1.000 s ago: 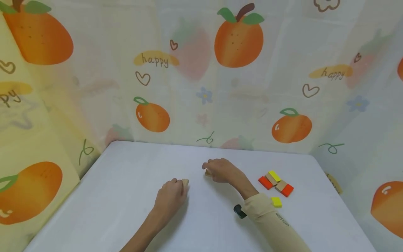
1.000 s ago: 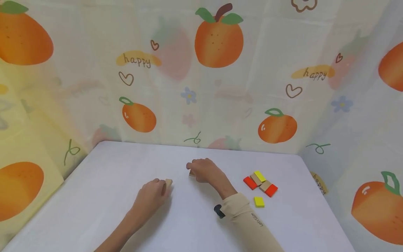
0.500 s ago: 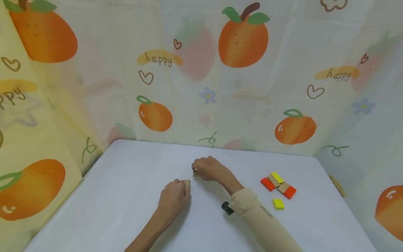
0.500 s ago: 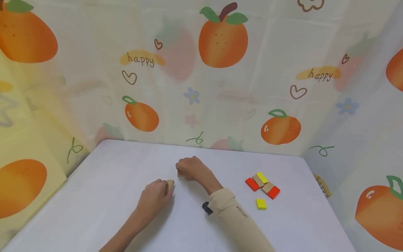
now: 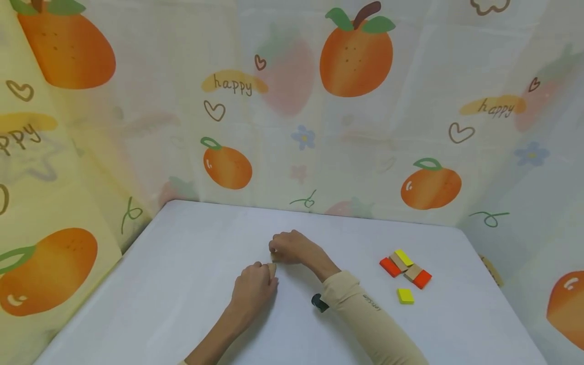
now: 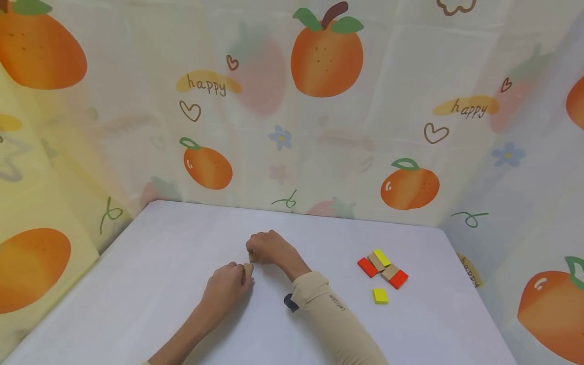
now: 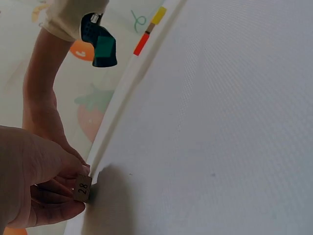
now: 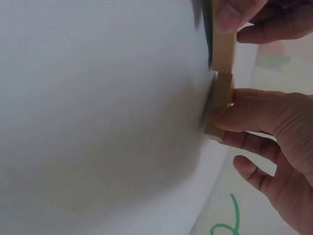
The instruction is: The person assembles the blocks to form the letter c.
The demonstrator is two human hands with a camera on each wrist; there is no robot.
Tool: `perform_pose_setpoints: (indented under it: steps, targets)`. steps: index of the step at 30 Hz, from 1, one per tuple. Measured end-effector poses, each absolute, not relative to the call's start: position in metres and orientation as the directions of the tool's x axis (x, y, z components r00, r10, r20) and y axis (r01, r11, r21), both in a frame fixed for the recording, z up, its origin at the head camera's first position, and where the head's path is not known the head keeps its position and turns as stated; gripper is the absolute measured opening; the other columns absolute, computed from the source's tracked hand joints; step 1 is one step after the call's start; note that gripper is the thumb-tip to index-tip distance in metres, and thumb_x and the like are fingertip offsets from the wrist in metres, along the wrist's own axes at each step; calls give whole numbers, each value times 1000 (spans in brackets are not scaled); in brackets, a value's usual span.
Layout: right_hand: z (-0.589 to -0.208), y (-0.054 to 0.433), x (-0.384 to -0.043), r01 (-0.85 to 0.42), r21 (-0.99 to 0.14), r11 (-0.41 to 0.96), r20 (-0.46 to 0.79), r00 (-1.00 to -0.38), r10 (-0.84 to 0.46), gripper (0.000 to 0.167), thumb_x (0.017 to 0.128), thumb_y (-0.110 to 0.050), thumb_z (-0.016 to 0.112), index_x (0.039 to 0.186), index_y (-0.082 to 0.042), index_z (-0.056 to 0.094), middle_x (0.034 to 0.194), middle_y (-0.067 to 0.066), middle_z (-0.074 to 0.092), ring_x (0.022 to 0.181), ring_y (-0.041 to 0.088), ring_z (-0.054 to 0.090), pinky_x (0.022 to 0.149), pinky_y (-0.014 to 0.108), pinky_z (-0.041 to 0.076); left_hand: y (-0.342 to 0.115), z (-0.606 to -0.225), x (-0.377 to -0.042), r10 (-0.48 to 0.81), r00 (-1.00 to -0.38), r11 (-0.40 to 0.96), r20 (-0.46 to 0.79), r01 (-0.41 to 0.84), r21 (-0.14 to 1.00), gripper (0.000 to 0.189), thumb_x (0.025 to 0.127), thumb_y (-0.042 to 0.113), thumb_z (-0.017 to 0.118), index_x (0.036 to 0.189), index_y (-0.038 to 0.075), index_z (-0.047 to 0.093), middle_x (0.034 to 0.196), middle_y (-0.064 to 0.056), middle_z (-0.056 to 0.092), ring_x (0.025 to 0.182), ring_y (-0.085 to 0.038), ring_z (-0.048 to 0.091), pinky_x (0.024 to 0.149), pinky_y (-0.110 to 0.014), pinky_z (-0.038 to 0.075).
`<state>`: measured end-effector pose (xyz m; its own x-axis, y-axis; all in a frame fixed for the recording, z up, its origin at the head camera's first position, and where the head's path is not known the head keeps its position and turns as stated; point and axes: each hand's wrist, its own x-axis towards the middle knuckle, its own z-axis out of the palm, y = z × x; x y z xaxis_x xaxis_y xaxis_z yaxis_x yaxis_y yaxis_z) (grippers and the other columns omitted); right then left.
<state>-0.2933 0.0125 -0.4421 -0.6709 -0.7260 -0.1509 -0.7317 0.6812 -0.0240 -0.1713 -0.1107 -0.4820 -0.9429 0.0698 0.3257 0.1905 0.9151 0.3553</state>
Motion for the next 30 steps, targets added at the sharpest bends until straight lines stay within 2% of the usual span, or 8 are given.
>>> perform_pose_setpoints:
  steps: [5,8,10,13,19,23,30]
  targets:
    - [-444,12,-291,-752,-41,658,-147,-647,-748,19,104,-22,66,118,-18,77,116,-1,76,99,13,70,95,36,59,-111,-484,-173,83,-951,912,299,194,363,35,83,20,87,68,8,58,69,-2,54,62,-11,43,50,-24,43]
    - [-443,16,-290,-759,-55,648,-137,-637,-758,21,104,-22,65,123,-20,75,118,0,75,106,16,71,99,40,58,-113,-482,-173,78,-952,905,297,193,379,42,84,25,87,65,12,52,69,-3,55,63,-12,47,51,-28,47]
    - [-442,19,-290,-758,-62,649,-129,-639,-759,23,104,-22,65,126,-22,73,119,1,74,109,19,70,100,42,56,-115,-480,-174,66,-948,902,312,191,387,40,84,26,87,66,10,55,69,-4,56,61,-14,50,50,-31,49]
    - [-440,23,-289,-748,-57,661,-122,-652,-748,26,104,-25,65,130,-24,71,119,2,73,111,21,68,100,42,54,-119,-478,-177,52,-950,902,307,177,394,39,86,26,85,66,8,58,66,-4,55,57,-14,48,46,-28,45]
    - [-439,23,-289,-730,-40,683,-138,-672,-727,20,103,-23,67,120,-20,77,115,1,74,106,19,71,96,39,56,-123,-475,-186,51,-982,870,181,133,475,44,87,21,84,62,10,51,62,2,43,55,-10,37,44,-20,30]
    - [-442,22,-290,-722,-29,691,-157,-679,-717,20,102,-18,67,119,-21,78,115,0,75,103,15,72,95,34,58,-124,-476,-190,63,-990,837,129,123,534,43,86,16,84,61,10,50,61,4,42,53,-8,37,44,-17,30]
    - [-444,19,-295,-713,-60,698,-148,-686,-713,22,103,-13,64,119,-19,78,117,2,74,103,16,71,95,29,59,-123,-479,-198,71,-985,819,154,146,555,41,85,13,85,61,8,52,60,4,45,52,-7,37,44,-15,29]
